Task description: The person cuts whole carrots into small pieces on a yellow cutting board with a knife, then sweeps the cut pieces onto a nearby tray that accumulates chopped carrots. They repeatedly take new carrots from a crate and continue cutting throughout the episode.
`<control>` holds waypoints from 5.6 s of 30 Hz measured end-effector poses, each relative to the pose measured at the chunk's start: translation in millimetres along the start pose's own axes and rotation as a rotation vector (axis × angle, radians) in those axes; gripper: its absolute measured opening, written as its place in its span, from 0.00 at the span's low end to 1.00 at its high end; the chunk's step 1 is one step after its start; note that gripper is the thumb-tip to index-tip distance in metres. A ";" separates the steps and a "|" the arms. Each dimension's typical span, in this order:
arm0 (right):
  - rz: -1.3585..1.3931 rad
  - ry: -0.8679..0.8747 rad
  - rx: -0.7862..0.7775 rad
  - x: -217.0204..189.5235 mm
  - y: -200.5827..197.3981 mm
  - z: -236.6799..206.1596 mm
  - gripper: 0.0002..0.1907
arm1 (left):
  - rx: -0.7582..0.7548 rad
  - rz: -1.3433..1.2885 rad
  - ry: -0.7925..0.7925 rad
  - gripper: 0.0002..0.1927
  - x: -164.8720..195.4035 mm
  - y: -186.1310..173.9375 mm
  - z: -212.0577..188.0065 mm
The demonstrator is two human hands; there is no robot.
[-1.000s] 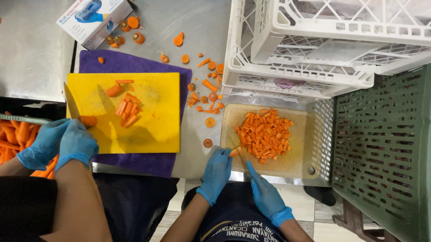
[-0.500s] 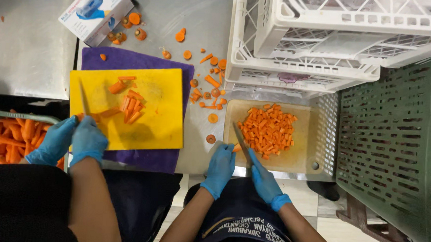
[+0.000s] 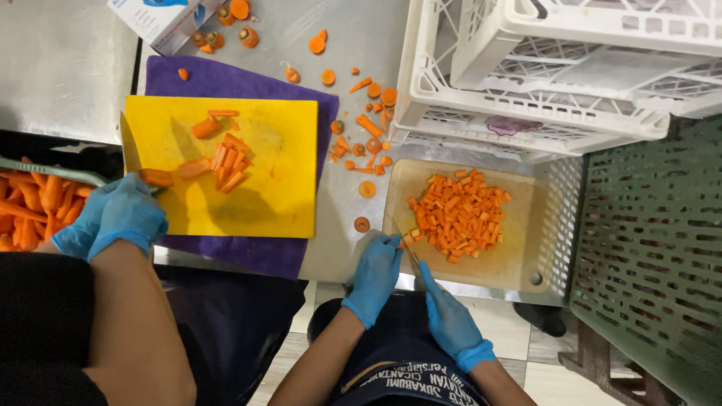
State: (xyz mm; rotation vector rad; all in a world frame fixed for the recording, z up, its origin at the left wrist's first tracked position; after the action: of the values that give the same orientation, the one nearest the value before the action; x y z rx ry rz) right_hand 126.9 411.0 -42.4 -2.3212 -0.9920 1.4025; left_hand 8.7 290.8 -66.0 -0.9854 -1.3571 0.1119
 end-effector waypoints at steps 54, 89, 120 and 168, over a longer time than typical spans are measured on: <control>0.326 0.054 -0.018 45.9 -12.9 22.7 0.30 | 0.543 0.479 0.165 0.26 -5.0 -155.6 25.1; 0.280 -0.039 0.051 15.7 -27.3 14.5 0.31 | -0.243 -0.098 -0.041 0.38 21.8 -10.6 8.7; 0.111 -0.101 0.089 -18.5 -15.5 -17.6 0.33 | -0.136 -0.043 -0.025 0.25 2.0 2.6 -6.0; 0.407 0.294 -0.078 31.9 8.0 3.6 0.32 | -0.106 -0.125 -0.070 0.16 0.2 -3.6 -1.5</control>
State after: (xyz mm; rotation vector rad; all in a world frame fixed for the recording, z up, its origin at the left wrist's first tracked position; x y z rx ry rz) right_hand 136.8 425.9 -70.3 -2.7967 -0.5179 1.1085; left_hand 8.4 287.9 -63.3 -0.9893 -1.4976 -0.0205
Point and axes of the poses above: each hand's wrist, its own z-axis towards the middle knuckle, its own y-axis out of the palm, x = y × z, the point moved 10 cm from there along z, towards the middle knuckle, and after that the axes turned 14 degrees about -x, right-handed, at the moved point
